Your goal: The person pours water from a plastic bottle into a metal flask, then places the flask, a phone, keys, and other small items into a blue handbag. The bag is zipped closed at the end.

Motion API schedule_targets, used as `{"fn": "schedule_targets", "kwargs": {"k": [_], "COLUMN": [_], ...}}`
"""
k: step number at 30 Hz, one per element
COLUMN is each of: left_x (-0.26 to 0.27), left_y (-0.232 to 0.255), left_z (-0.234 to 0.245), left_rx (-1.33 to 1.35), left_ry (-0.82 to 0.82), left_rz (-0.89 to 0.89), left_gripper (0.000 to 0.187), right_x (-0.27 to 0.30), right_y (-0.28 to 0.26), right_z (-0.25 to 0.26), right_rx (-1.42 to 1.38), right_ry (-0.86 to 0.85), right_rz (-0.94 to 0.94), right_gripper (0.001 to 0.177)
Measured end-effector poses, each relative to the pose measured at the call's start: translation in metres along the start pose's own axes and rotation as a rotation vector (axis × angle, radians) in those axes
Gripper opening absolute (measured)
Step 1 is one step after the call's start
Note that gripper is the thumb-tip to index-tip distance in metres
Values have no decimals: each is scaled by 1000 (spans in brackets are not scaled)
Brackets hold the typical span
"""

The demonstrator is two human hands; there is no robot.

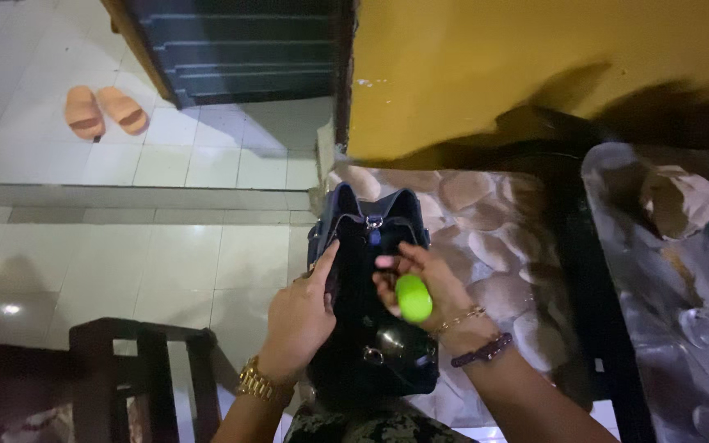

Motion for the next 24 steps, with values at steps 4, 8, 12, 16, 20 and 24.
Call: {"fn": "schedule_targets", "kwargs": {"k": [4, 8, 12, 16, 20, 24], "left_x": [-4, -7, -10, -10, -8, -6], "left_y": [1, -4, -11, -9, -5, -6], "left_z": [-1, 2, 2, -4, -2, -2], "left_rx": [-10, 68, 57, 19, 10, -43], "left_ry": [-58, -66, -76, -69, -64, -57], "left_rz": [19, -37, -24, -38, -43, 114], "left_gripper": [88, 93, 93, 90, 98, 90], "right_x": [27, 32, 13, -13, -5, 53], "right_y": [-22, -20, 12, 64, 62, 15], "right_z": [-21, -34, -39, -48, -57, -50], "right_rx": [-12, 670, 1573, 2084, 2099, 1706], "right_ry": [-1, -66, -51, 93, -1, 332], "right_rz": [69, 180, 670, 858, 716, 1122], "right_gripper": [34, 35, 38, 12, 21, 35]}}
Point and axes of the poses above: each hand's wrist, its own x-axis away from the middle knuckle, its own z-axis out of the back of the hand, y = z × x, the point moved 3 cm from there along -x, towards the middle knuckle, and after that the axes turned 5 degrees about y, right-handed, at the moved point
